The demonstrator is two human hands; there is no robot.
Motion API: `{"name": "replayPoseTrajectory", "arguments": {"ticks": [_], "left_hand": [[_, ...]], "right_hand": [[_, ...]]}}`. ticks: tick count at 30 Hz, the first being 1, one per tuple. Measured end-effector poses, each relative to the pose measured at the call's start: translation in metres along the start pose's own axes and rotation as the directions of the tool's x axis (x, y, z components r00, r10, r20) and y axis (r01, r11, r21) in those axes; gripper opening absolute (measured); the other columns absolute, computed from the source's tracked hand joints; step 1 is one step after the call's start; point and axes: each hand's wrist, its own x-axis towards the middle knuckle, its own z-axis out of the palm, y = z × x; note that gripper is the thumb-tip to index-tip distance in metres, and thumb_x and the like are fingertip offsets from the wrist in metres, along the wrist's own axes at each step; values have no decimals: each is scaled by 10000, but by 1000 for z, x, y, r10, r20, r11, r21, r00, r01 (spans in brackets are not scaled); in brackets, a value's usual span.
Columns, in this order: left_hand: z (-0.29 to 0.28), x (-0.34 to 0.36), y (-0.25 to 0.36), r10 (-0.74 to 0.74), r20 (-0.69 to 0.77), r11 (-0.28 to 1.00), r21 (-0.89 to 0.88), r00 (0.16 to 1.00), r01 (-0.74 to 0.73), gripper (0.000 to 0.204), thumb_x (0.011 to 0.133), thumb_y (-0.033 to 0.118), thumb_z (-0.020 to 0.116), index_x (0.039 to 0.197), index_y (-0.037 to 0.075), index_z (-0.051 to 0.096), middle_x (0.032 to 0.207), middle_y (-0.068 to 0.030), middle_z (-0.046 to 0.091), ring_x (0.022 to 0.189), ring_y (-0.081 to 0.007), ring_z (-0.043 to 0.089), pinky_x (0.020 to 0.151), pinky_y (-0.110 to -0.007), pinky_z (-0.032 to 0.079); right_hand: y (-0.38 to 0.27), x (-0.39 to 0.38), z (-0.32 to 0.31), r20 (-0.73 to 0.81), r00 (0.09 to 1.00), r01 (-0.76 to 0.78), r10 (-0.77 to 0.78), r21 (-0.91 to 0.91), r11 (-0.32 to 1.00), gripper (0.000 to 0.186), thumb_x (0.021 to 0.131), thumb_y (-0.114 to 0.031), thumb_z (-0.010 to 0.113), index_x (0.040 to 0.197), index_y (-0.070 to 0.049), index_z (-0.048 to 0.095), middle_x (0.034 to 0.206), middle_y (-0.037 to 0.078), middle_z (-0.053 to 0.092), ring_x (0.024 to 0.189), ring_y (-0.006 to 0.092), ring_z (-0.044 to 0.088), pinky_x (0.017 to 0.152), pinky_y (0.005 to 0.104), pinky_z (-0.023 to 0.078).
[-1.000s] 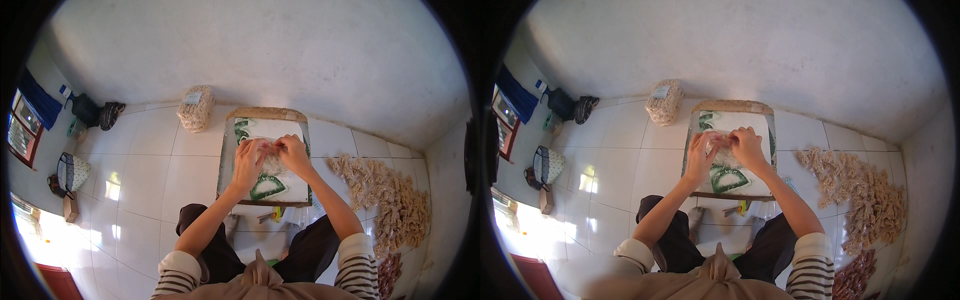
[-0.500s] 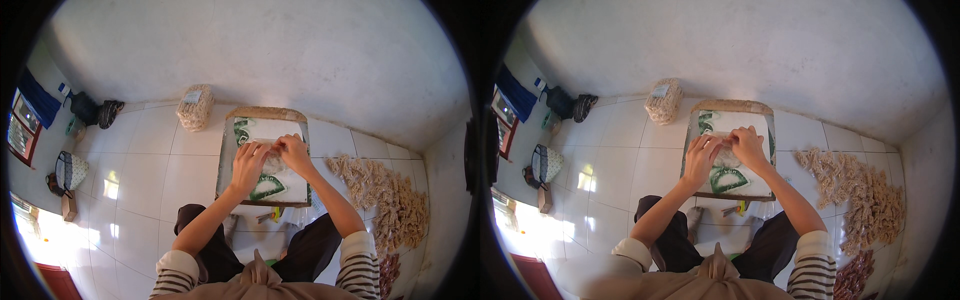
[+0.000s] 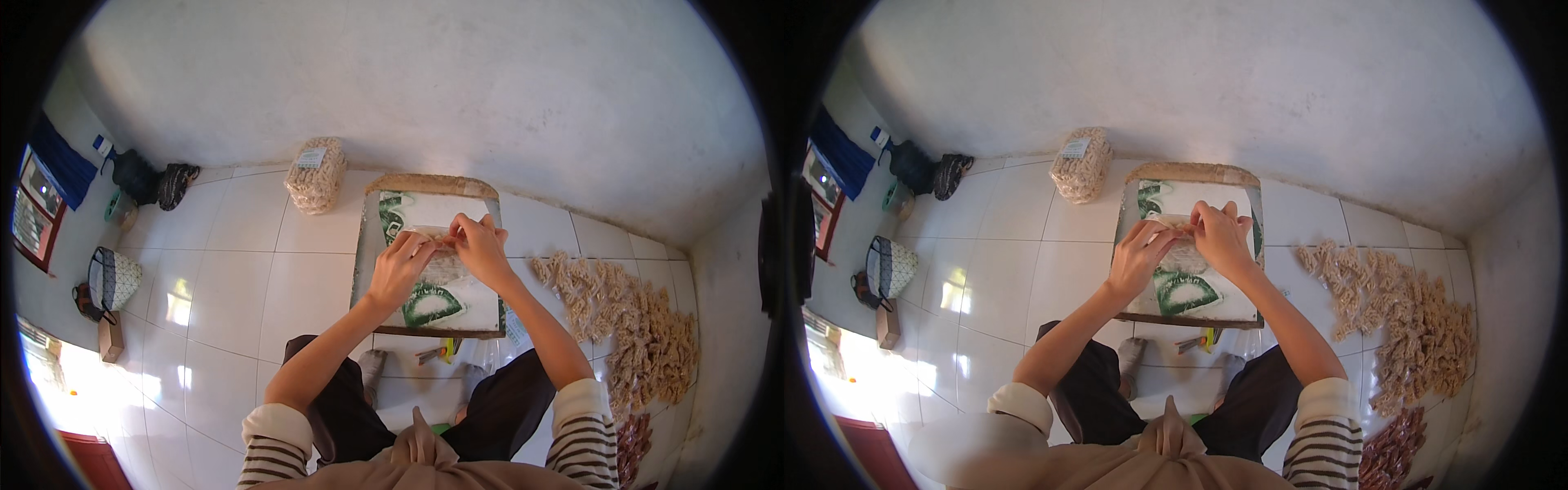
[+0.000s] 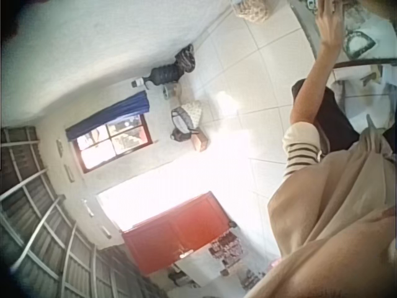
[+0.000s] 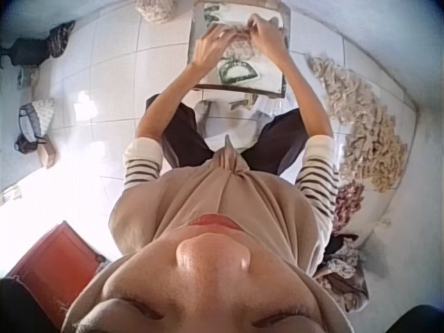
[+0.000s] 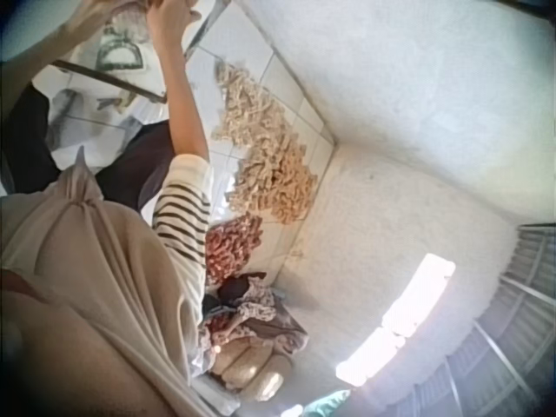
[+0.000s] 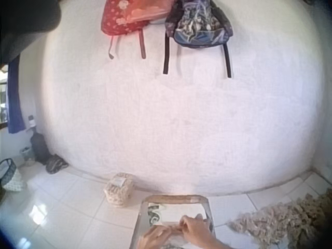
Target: The person places food items into a plastic bag, adds a label, and then uses a sealer to close the bag.
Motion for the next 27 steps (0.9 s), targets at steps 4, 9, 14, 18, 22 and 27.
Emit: {"name": "replayPoseTrajectory", "arguments": {"ticks": [4,9,14,18,22,27], "left_hand": [[0,0,-4,60,42,998,32,997,-62,194,721,36,632,912,55,607,870,-26,525,840,-194,568,636,-307,520],[1,-4,-9,95,94,989,105,991,-104,218,708,45,631,924,57,602,858,-19,498,845,-174,560,646,-288,524],[-2,0,-5,162,93,970,166,982,-176,250,695,79,651,941,79,606,844,-8,498,819,-155,556,631,-272,517],[-3,1,-15,253,139,933,226,958,-279,243,712,116,695,945,108,626,831,10,514,777,-143,566,601,-268,506],[-4,2,-16,284,143,925,217,948,-310,231,703,112,695,924,109,630,832,10,515,768,-147,567,609,-267,507],[-5,0,-15,272,128,933,209,954,-294,241,680,84,648,917,78,599,824,-7,496,783,-154,559,640,-266,516]], "right_hand": [[2,-5,1,-109,988,89,-105,-144,986,114,787,-197,652,747,-101,605,735,4,589,895,223,437,793,469,266],[1,-8,1,-175,934,235,-311,-355,905,148,790,-198,657,719,-69,639,824,12,514,935,222,385,793,443,247],[11,-5,4,-138,964,197,-229,-213,957,148,790,-180,656,688,-73,643,912,44,410,943,240,354,803,446,238],[8,-11,7,-182,942,228,-283,-273,935,125,797,-190,649,750,-76,634,921,56,396,945,249,348,826,461,242],[18,-16,2,-240,951,137,-196,-240,961,123,802,-211,650,817,-93,617,941,58,402,969,261,350,855,471,251],[15,-24,-4,-279,928,209,-246,-154,966,104,804,-186,647,801,-86,617,996,61,402,1002,275,349,870,472,257]]}}
